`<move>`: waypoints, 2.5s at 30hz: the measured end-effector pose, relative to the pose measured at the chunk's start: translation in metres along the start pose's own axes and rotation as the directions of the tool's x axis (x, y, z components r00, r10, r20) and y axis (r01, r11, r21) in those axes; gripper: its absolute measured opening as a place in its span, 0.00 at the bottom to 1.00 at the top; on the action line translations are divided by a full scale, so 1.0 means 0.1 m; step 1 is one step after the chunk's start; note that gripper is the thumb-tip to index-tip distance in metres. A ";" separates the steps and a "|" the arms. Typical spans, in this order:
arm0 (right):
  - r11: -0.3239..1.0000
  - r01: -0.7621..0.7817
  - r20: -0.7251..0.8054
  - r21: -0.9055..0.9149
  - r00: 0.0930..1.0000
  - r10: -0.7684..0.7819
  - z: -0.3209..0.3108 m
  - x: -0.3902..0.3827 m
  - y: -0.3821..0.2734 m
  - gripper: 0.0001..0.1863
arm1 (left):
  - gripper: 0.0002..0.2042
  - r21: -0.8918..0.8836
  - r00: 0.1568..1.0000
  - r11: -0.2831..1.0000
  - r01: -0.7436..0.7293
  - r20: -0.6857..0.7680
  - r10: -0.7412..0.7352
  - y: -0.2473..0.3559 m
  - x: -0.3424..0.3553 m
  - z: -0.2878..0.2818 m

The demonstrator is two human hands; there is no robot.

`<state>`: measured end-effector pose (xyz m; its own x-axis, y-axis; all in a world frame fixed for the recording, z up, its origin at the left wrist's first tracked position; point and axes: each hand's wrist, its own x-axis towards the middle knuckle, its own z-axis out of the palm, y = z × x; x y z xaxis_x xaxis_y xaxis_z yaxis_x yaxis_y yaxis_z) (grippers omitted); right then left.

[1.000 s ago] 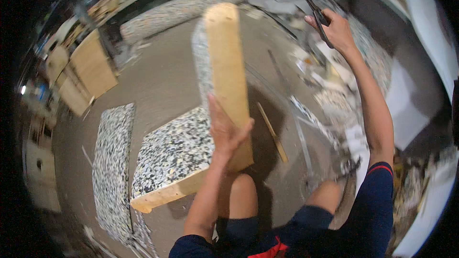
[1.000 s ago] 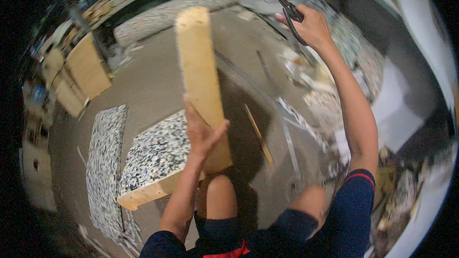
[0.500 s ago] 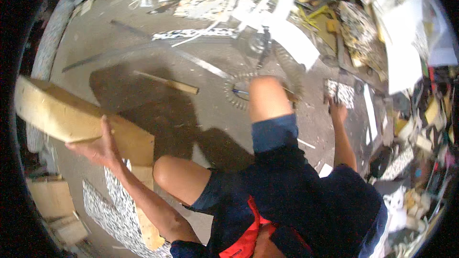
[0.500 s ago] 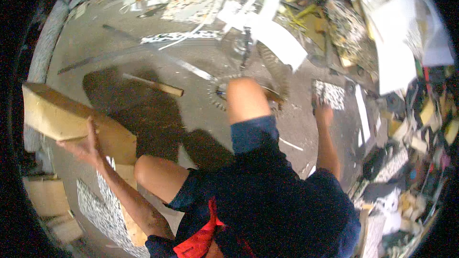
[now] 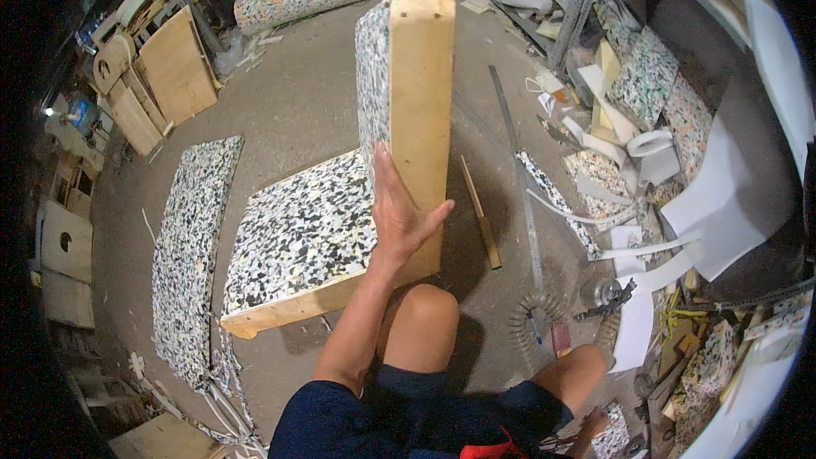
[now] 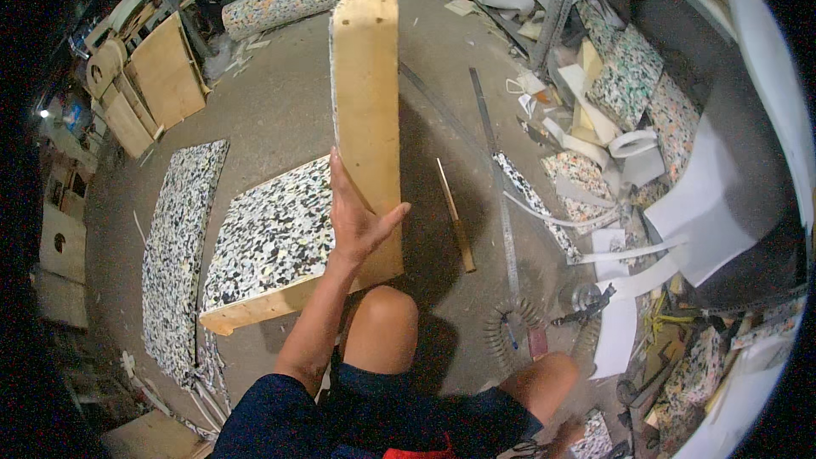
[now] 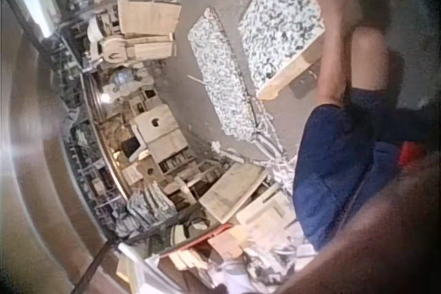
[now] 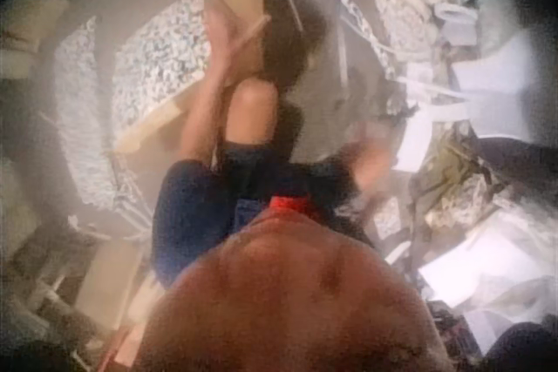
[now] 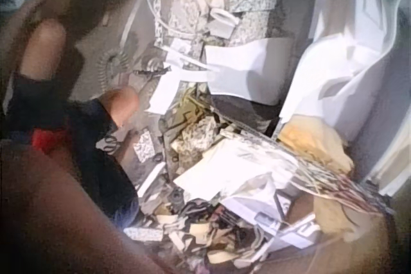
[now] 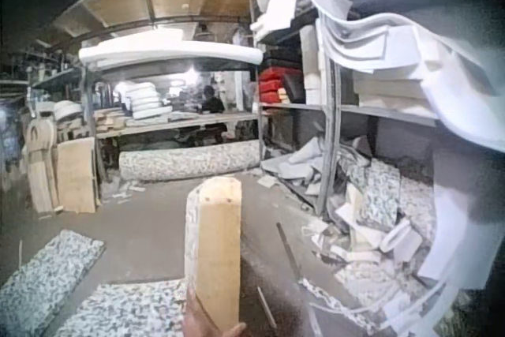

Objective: The person applies adhesive to a wooden chair frame, then cuts and fits white foam padding onto the seat and backrest. They trim excess foam and smooth the edges to complete the upholstery.

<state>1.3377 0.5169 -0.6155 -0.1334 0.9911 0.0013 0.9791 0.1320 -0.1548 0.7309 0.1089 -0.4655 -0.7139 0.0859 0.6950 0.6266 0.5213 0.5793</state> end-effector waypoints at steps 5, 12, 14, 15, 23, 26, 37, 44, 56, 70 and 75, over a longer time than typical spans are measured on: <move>0.756 0.269 -0.061 0.597 0.955 -0.292 -1.08 0.52 -2.18 0.15 | 0.64 -0.033 0.999 0.999 -0.029 -0.033 0.028 -0.02 -0.16 0.20; 0.414 0.605 0.203 0.680 0.387 -0.900 -1.41 -0.91 -5.26 0.53 | 0.63 -0.119 0.998 0.992 0.038 0.056 -0.031 -0.19 -0.60 0.30; 0.297 0.641 0.076 0.708 0.349 -0.934 -1.19 -1.23 -5.85 0.60 | 0.60 -0.190 0.999 0.982 0.003 0.047 0.006 -0.25 -0.66 0.37; 0.174 0.711 -0.057 0.682 0.289 -0.956 -1.02 -1.27 -6.03 0.61 | 0.58 -0.227 0.999 0.974 -0.016 0.039 0.025 -0.27 -0.69 0.41; 0.363 0.312 0.214 0.878 0.422 -0.881 -0.96 -1.97 -5.99 0.36 | 0.57 -0.363 0.965 0.923 -0.126 0.172 0.200 -0.82 -1.00 0.23; 0.526 0.346 0.351 0.777 0.455 -0.818 -1.13 -2.07 -6.14 0.32 | 0.55 -0.348 0.954 0.930 -0.119 0.220 0.204 -0.89 -0.88 0.10; 0.382 0.211 0.275 0.900 0.407 -0.871 -1.09 -1.95 -6.16 0.28 | 0.36 -0.598 0.918 0.742 -0.303 0.026 0.396 -0.26 0.56 -0.51; 0.368 0.386 0.200 0.846 0.411 -0.890 -1.22 -2.10 -6.30 0.26 | 0.32 -0.583 0.912 0.725 -0.368 -0.073 0.404 -0.16 0.80 -0.28; 0.301 0.481 0.150 0.823 0.328 -0.933 -1.29 -2.05 -6.37 0.27 | 0.29 -0.516 0.868 0.767 -0.382 0.084 0.489 -0.04 1.07 -0.66; 0.352 0.631 0.264 0.691 0.233 -0.936 -1.83 -1.92 -6.39 0.26 | 0.36 -0.453 0.816 0.805 -0.382 0.243 0.524 0.17 1.49 -0.68; 0.391 0.453 0.168 0.802 0.457 -0.874 -1.81 -1.83 -6.47 0.36 | 0.41 -0.395 0.937 0.899 -0.188 0.203 0.285 -0.27 1.07 -1.04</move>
<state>0.7560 0.2536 -0.3369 -0.9421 0.3341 -0.0302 0.1991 0.4846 -0.8518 0.6695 0.0158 -0.3627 -0.5537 0.4011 0.7297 0.8211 0.1170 0.5587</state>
